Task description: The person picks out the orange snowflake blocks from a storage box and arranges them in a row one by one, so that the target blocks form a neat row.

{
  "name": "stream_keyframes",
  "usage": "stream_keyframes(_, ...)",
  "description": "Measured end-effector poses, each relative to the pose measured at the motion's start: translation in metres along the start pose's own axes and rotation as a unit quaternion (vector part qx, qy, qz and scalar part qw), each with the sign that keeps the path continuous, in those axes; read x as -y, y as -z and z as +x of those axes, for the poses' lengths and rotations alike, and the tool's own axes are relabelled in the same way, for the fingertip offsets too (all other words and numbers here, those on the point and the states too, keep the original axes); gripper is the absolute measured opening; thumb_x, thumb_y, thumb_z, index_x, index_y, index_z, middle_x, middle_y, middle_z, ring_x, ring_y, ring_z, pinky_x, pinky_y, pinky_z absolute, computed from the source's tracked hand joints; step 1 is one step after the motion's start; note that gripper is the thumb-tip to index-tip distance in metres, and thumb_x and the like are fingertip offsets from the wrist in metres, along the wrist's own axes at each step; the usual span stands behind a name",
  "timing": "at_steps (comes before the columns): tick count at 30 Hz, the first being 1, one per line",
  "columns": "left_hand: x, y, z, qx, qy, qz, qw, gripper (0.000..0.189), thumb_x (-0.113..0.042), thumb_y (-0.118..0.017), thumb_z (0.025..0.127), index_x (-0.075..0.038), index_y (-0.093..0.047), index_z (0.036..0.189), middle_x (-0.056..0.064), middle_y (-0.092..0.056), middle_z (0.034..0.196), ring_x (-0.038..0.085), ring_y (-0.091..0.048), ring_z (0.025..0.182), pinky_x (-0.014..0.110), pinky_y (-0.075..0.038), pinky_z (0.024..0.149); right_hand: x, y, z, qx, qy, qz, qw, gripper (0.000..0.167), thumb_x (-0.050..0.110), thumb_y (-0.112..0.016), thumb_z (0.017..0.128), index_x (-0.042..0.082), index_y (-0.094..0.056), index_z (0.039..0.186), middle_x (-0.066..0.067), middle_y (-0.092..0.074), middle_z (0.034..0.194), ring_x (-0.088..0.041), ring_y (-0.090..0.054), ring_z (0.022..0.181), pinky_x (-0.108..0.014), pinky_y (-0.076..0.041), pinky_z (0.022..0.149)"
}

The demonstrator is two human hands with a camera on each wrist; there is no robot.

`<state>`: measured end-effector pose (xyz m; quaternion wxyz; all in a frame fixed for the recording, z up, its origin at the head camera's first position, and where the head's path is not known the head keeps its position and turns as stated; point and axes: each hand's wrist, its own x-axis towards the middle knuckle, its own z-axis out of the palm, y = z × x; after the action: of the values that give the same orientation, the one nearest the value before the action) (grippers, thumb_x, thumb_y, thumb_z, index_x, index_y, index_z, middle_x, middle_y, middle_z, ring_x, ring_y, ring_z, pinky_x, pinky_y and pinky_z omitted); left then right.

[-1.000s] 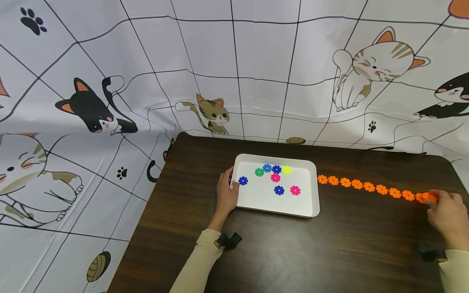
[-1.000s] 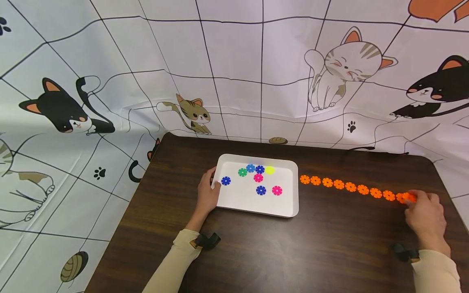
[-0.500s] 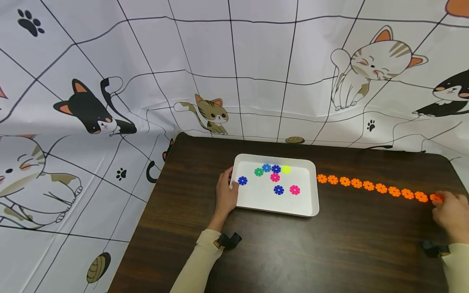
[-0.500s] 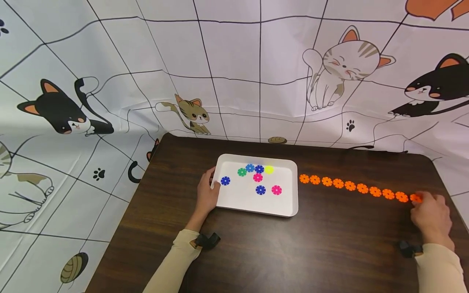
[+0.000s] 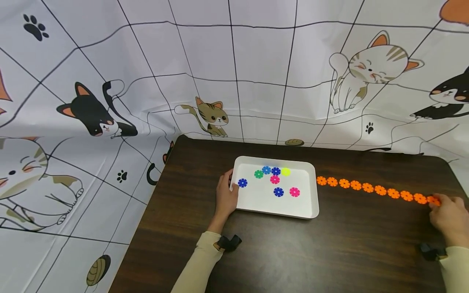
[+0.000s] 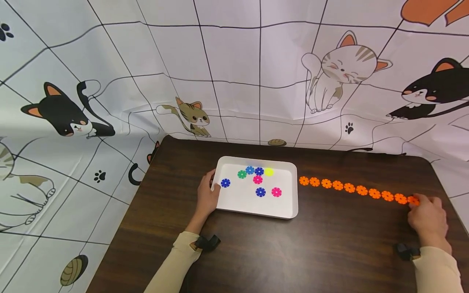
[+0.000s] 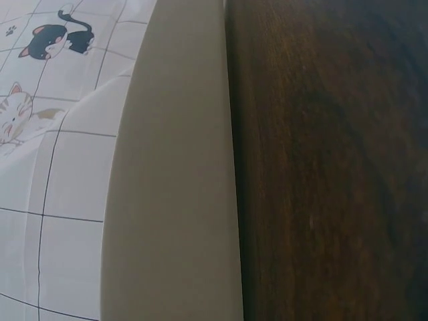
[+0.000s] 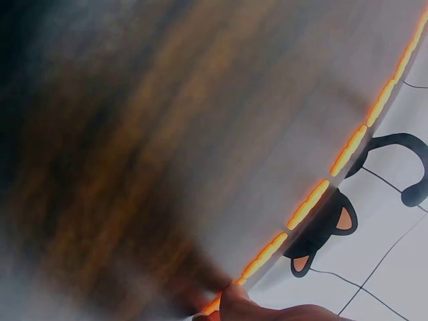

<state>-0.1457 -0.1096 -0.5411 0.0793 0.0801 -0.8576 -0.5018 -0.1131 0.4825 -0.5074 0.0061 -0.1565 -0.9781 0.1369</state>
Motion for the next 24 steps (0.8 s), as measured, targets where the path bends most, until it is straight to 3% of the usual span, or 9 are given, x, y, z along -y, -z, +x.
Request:
stream_keyframes(7, 0.003, -0.001, 0.001, 0.007, -0.008, 0.005, 0.9999, 0.049, -0.004, -0.053, 0.096, -0.008, -0.052, 0.145, 0.018, -0.060, 0.131, 0.031, -0.058, 0.111, 0.048, -0.049, 0.096, 0.003, -0.003, -0.008, 0.018, -0.033, 0.010, 0.9992, 0.050, 0.008, -0.042, 0.103, -0.013, -0.029, 0.146, -0.051, -0.022, 0.142, -0.068, -0.028, 0.127, -0.075, -0.031, 0.103)
stream_keyframes(12, 0.001, 0.001, 0.004, 0.037, -0.012, 0.009, 0.9992, 0.052, -0.011, -0.055, 0.098, -0.007, -0.048, 0.149, 0.022, -0.057, 0.136, 0.035, -0.058, 0.119, 0.053, -0.049, 0.103, 0.018, -0.005, -0.017, -0.002, -0.033, 0.018, 0.9993, 0.051, 0.014, -0.042, 0.105, -0.013, -0.030, 0.147, -0.050, -0.023, 0.144, -0.069, -0.032, 0.124, -0.076, -0.035, 0.099)
stream_keyframes(19, -0.006, 0.008, 0.003, 0.074, 0.014, 0.021, 0.9969, 0.059, -0.025, -0.053, 0.101, -0.015, -0.037, 0.157, 0.021, -0.048, 0.147, 0.037, -0.051, 0.130, 0.057, -0.043, 0.110, 0.050, -0.006, -0.032, -0.013, 0.054, 0.050, 0.9972, 0.060, 0.032, -0.036, 0.109, -0.016, -0.035, 0.144, -0.053, -0.031, 0.137, -0.073, -0.031, 0.119, -0.080, -0.029, 0.096)
stream_keyframes(24, -0.018, 0.012, -0.006, 0.062, -0.039, 0.089, 0.9933, 0.066, -0.026, -0.055, 0.100, -0.017, -0.030, 0.161, 0.023, -0.035, 0.155, 0.040, -0.040, 0.139, 0.058, -0.038, 0.114, 0.085, -0.004, -0.047, -0.007, 0.123, 0.084, 0.9889, 0.062, 0.033, -0.035, 0.110, -0.017, -0.034, 0.146, -0.053, -0.032, 0.138, -0.072, -0.029, 0.124, -0.080, -0.022, 0.102)
